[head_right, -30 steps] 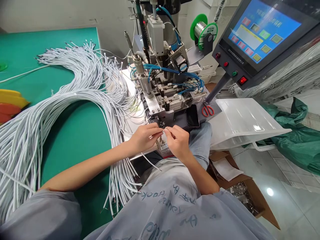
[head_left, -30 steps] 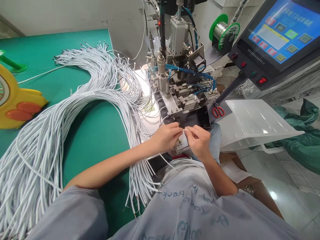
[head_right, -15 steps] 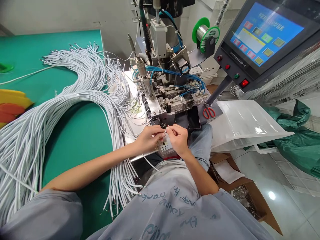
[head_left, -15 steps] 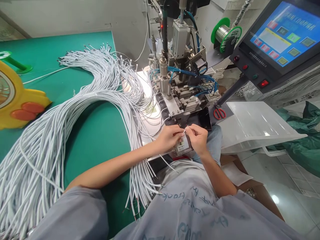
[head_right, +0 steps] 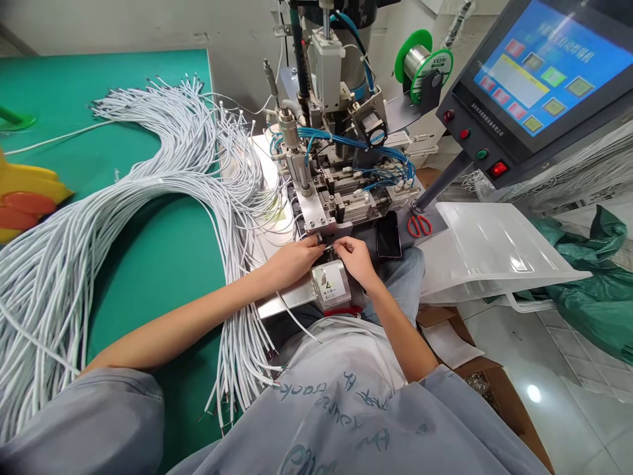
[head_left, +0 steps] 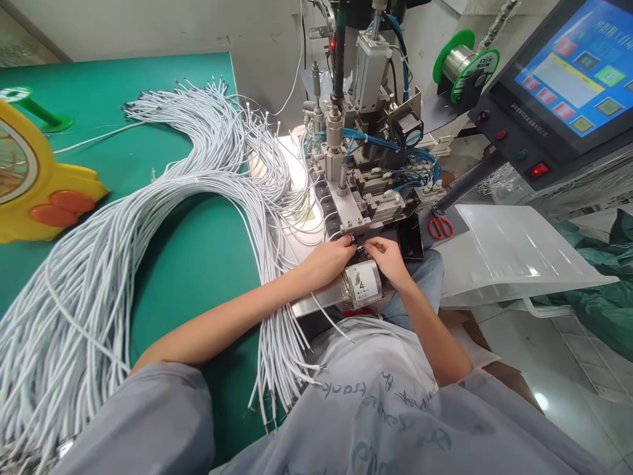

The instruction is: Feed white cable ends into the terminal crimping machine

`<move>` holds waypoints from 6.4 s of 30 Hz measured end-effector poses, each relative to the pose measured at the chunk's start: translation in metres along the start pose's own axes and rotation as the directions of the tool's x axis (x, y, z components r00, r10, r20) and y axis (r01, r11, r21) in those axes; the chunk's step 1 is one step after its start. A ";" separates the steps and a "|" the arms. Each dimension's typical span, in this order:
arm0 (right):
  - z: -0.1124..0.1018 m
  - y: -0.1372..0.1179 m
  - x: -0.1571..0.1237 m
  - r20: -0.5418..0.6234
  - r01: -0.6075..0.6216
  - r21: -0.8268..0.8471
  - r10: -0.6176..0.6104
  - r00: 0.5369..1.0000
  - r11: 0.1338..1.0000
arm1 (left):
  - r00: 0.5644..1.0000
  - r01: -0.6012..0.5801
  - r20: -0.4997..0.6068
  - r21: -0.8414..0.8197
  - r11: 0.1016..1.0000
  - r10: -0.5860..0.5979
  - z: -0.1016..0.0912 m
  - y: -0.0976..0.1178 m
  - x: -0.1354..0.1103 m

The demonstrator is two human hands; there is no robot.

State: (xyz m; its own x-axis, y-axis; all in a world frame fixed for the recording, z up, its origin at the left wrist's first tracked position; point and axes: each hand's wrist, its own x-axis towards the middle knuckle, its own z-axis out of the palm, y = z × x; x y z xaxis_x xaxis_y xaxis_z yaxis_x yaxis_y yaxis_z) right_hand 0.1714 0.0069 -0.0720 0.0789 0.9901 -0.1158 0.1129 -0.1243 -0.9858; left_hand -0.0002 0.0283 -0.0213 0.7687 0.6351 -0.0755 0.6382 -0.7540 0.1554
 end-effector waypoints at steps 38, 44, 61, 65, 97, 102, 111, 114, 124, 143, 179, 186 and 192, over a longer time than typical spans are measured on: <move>-0.002 -0.002 -0.003 0.044 -0.066 0.003 0.065 0.997 0.998 | 0.996 -0.081 -0.018 0.083 0.993 0.083 0.001 -0.001 -0.003; -0.003 0.002 -0.004 0.064 -0.157 0.094 0.152 0.986 0.983 | 0.996 -0.089 0.003 0.086 0.992 0.089 -0.001 0.000 -0.003; -0.003 -0.006 0.000 0.069 -0.146 0.016 0.144 0.987 0.989 | 0.993 -0.121 0.025 0.125 0.985 0.119 -0.004 0.002 0.000; -0.002 -0.004 0.000 0.066 -0.138 0.013 0.137 0.988 0.990 | 0.991 -0.135 0.048 0.167 0.977 0.128 -0.005 0.003 0.000; 0.041 -0.026 -0.130 0.363 0.184 -0.637 0.080 0.928 0.749 | 0.985 0.171 -0.021 0.186 0.968 -0.170 -0.015 0.002 -0.006; 0.034 -0.020 -0.125 0.485 0.176 -0.509 0.112 0.867 0.843 | 0.992 -0.119 -0.070 -0.232 0.965 0.106 -0.029 0.032 -0.019; -0.022 -0.044 -0.099 0.018 -0.031 0.082 0.030 0.999 0.996 | 0.959 -0.283 -0.195 -0.690 0.666 0.205 -0.015 0.035 -0.019; -0.017 -0.047 -0.094 0.013 -0.045 0.350 0.043 0.999 0.936 | 0.933 -0.354 -0.306 -0.699 0.621 0.189 -0.016 0.031 -0.017; -0.003 -0.055 -0.085 -0.009 0.002 0.500 0.002 1.000 0.866 | 0.907 -0.350 -0.417 -0.665 0.660 0.061 -0.021 0.031 -0.018; -0.024 -0.062 -0.073 0.036 0.209 -0.137 -0.206 0.978 0.968 | 0.907 -0.368 -0.381 -0.516 0.773 0.178 -0.015 0.025 -0.018; -0.005 -0.003 -0.013 -0.060 -0.013 0.032 0.015 0.998 0.999 | 0.999 -0.024 -0.036 -0.002 1.000 0.024 -0.001 -0.002 0.000; 0.003 -0.003 -0.004 0.007 -0.063 0.054 0.063 0.998 0.997 | 1.000 -0.011 -0.014 0.008 1.000 0.012 0.001 -0.001 -0.001; -0.003 -0.005 0.000 0.065 -0.076 0.016 0.074 0.995 0.997 | 0.999 -0.048 -0.018 0.031 0.998 0.049 0.002 -0.001 -0.002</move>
State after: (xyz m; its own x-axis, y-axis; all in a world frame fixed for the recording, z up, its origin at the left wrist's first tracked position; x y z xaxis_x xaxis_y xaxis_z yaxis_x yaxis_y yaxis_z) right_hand 0.1738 0.0070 -0.0662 0.0229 0.9803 -0.1964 0.0905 -0.1977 -0.9761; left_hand -0.0024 0.0271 -0.0230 0.7980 0.6007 -0.0496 0.6015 -0.7885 0.1282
